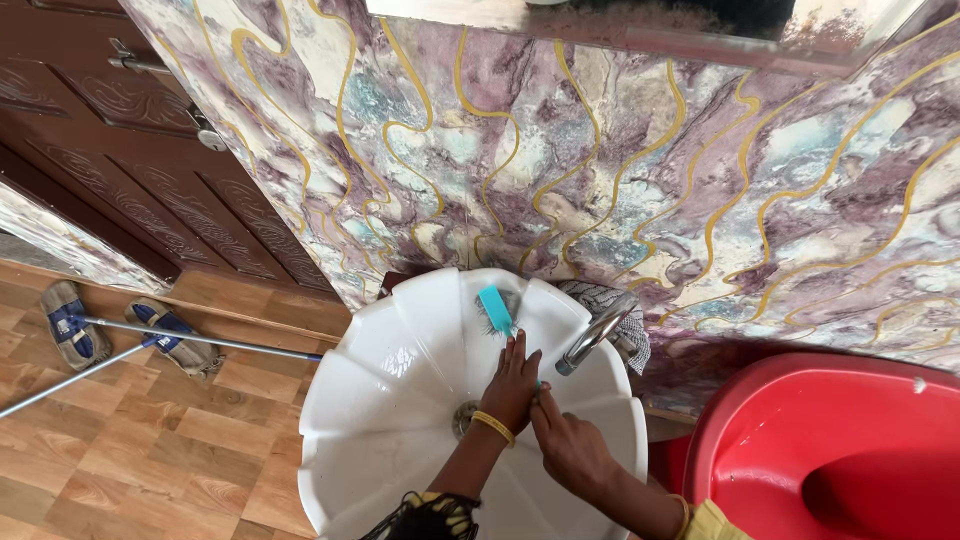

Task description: The person scrubs the inside of a white, flower-shaped pedestal sink using a teal scrub brush. They systematically clean the basin and the drain area with repetitive scrubbing motions.

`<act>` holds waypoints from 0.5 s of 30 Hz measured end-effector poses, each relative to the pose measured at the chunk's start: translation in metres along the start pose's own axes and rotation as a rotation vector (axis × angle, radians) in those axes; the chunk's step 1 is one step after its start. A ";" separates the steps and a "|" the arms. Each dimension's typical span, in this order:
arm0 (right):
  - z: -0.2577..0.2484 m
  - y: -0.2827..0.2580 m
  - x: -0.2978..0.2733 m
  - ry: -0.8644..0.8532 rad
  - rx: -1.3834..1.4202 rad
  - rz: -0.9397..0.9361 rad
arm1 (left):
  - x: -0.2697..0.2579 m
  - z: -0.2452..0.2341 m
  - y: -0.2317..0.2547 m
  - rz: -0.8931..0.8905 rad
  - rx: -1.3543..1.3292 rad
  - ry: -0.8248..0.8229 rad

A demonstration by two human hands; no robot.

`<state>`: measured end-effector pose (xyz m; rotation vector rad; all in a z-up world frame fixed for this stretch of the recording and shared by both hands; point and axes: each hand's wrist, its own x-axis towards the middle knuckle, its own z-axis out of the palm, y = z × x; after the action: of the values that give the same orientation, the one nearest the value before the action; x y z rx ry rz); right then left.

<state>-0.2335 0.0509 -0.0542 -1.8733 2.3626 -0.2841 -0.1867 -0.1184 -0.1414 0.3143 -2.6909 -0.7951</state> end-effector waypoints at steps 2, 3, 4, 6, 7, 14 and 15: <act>-0.001 -0.007 -0.017 0.007 0.067 -0.018 | -0.015 0.003 0.007 0.016 0.056 -0.101; 0.002 -0.010 -0.029 0.009 0.101 -0.028 | -0.029 0.008 0.010 0.022 0.083 -0.152; 0.009 -0.016 -0.044 -0.076 0.101 -0.069 | -0.052 0.015 0.015 -0.005 0.060 -0.189; 0.022 -0.023 -0.057 -0.234 0.091 -0.153 | -0.086 0.027 0.020 -0.051 0.021 -0.251; 0.026 -0.021 -0.047 -0.197 0.053 -0.178 | -0.079 0.029 0.010 -0.035 0.119 -0.209; 0.005 -0.023 0.004 -0.103 0.069 -0.084 | -0.043 0.000 -0.021 -0.079 0.279 -0.093; 0.002 -0.029 -0.008 -0.178 0.083 -0.083 | -0.055 0.007 -0.013 -0.096 0.298 -0.116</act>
<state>-0.2037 0.0518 -0.0497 -1.8774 2.1291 -0.2094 -0.1370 -0.1095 -0.1667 0.4837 -2.9242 -0.4459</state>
